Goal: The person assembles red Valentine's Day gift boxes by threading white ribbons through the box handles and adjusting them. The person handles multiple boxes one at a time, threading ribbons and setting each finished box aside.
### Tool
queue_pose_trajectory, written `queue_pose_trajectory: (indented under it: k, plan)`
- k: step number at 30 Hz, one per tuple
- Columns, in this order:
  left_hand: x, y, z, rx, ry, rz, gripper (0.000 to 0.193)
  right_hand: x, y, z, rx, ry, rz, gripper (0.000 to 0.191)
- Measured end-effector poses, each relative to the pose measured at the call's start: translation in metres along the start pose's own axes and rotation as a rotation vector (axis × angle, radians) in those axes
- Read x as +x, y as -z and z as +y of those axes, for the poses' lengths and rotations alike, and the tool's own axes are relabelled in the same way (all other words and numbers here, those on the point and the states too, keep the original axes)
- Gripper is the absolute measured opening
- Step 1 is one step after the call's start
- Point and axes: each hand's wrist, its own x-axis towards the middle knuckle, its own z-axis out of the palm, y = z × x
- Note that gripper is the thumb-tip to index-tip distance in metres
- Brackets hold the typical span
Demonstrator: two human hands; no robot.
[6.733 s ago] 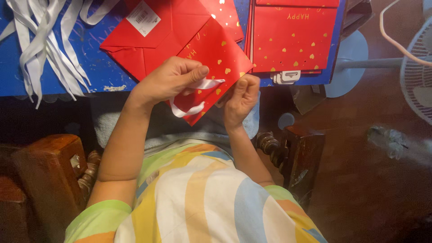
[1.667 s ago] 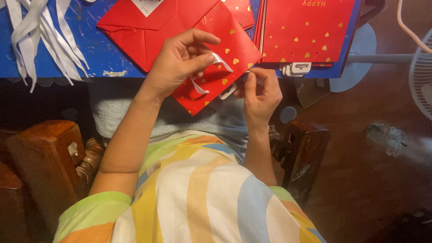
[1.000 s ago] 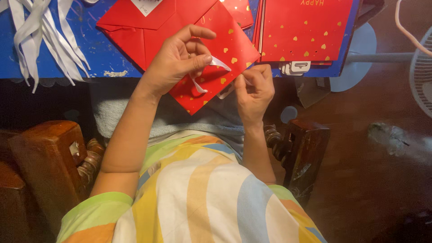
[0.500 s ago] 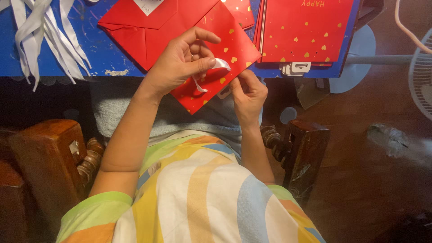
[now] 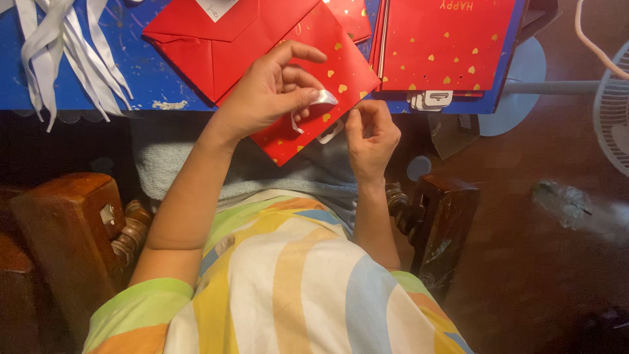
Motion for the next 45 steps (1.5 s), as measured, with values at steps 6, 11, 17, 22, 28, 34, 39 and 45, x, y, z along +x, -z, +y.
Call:
queue_pose_trajectory:
  k: [6, 11, 17, 22, 28, 34, 39, 45]
  plan:
    - [0.000, -0.005, 0.005, 0.064, 0.048, -0.005, 0.046, -0.002, -0.004, -0.006, 0.190, -0.057, -0.119, 0.009]
    - [0.000, -0.004, 0.005, 0.073, 0.031, 0.005, 0.045, 0.001, 0.002, -0.005, 0.066, -0.074, -0.054, 0.002]
    - [0.001, -0.005, 0.004, 0.188, 0.030, -0.020, 0.045, 0.005, 0.011, -0.003, 0.018, -0.081, 0.005, 0.005]
    - [0.002, -0.011, 0.003, 0.397, -0.037, 0.023, 0.040, 0.009, 0.017, 0.000, -0.036, -0.017, 0.033, 0.007]
    - [-0.014, -0.045, -0.005, 1.149, -0.463, 0.249, 0.050, 0.009, 0.027, 0.006, 0.069, -0.041, 0.023, 0.006]
    - [-0.030, -0.053, 0.006, 1.145, -0.388, 0.252, 0.063, 0.018, 0.028, 0.001, 0.294, -0.077, 0.058, 0.002]
    - [-0.037, -0.038, 0.017, 0.891, -0.178, 0.293, 0.026, 0.021, 0.011, -0.037, 0.156, 0.126, 0.134, 0.008]
    - [-0.046, -0.043, 0.049, 0.923, -0.501, 0.390, 0.014, 0.030, -0.004, -0.110, -0.225, 0.732, -0.230, 0.020]
